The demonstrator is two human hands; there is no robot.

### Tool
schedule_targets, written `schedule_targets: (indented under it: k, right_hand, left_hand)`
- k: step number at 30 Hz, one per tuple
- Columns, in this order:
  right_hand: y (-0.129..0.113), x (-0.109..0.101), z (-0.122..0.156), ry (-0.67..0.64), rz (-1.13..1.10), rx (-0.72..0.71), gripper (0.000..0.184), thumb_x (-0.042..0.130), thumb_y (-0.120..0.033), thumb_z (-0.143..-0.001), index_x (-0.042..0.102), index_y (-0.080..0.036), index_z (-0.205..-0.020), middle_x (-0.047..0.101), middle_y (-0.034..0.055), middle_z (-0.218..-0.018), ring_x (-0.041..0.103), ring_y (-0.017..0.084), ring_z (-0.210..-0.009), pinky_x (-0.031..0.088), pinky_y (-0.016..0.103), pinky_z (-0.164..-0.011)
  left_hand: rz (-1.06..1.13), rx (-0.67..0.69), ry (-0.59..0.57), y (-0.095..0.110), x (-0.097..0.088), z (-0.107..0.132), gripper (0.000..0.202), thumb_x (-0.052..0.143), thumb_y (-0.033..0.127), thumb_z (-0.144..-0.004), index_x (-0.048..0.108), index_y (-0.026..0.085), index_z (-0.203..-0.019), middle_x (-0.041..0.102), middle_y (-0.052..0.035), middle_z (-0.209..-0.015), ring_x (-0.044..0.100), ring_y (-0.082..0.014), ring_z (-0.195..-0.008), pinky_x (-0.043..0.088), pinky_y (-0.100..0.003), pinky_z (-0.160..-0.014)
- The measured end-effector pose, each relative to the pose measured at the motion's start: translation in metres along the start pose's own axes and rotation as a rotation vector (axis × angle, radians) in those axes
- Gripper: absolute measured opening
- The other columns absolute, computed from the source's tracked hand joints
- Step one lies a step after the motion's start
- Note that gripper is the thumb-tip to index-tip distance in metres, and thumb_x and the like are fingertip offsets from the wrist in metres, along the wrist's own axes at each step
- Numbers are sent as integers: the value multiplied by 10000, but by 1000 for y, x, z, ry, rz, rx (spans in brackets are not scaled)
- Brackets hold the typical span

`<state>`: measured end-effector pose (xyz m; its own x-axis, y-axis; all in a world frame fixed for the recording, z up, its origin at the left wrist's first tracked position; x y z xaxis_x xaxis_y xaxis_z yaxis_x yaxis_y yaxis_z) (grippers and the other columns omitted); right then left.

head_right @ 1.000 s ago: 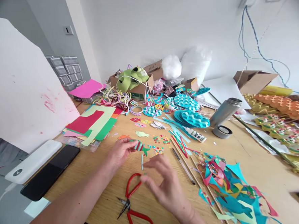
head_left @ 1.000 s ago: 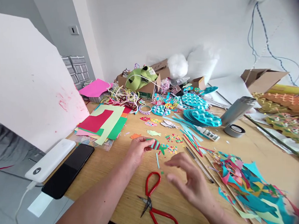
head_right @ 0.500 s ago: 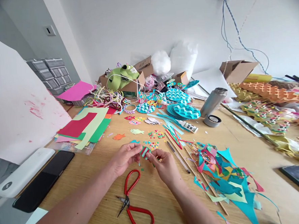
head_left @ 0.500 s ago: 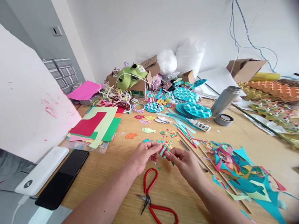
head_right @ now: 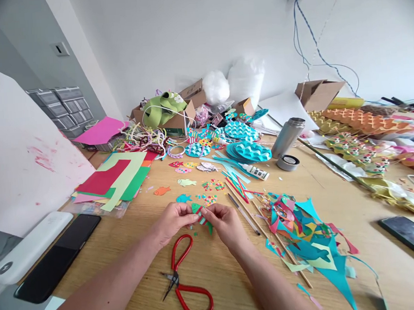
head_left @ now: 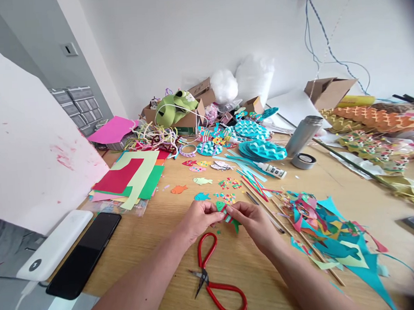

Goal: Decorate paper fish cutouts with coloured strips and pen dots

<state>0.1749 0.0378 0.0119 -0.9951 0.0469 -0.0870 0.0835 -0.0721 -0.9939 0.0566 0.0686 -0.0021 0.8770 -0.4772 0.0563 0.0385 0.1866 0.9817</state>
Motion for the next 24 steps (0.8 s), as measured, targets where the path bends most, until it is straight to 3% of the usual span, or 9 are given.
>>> schedule_targets:
  k: [5, 16, 24]
  right_hand:
    - [2, -3, -2, 15, -25, -28, 466, 681, -634, -679, 676, -168, -681, 669, 42, -666, 568, 166, -637, 435, 285, -627]
    - [6, -2, -1, 8, -40, 32, 498, 691, -655, -648, 632, -161, -646, 593, 6, -585, 483, 116, -551, 358, 241, -524]
    - [7, -2, -2, 12, -23, 20, 516, 678, -685, -635, 612, -173, -635, 593, 6, -573, 476, 117, -532, 363, 242, -510]
  left_hand:
    - [0, -27, -10, -3, 2, 0, 355, 745, 477, -622, 604, 152, -632, 581, -1, -580, 491, -113, -535, 378, -247, -525]
    - [-60, 2, -17, -2, 2, 0, 325, 759, 421, -607, 574, 155, -576, 564, 4, -565, 495, -117, -544, 380, -255, -550]
    - [-18, -44, -104, -6, 9, 2, 388, 755, 506, -621, 610, 146, -621, 583, -9, -597, 500, -117, -567, 398, -252, -565]
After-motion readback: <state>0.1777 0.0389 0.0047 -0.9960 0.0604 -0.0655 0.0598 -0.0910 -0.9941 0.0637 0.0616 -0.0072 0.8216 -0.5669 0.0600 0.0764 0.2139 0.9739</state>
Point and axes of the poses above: each hand's wrist, its own z-axis away from the middle knuckle, its own x-axis out of the palm, y = z × x, the point moved 10 cm from there along -z, towards the middle knuckle
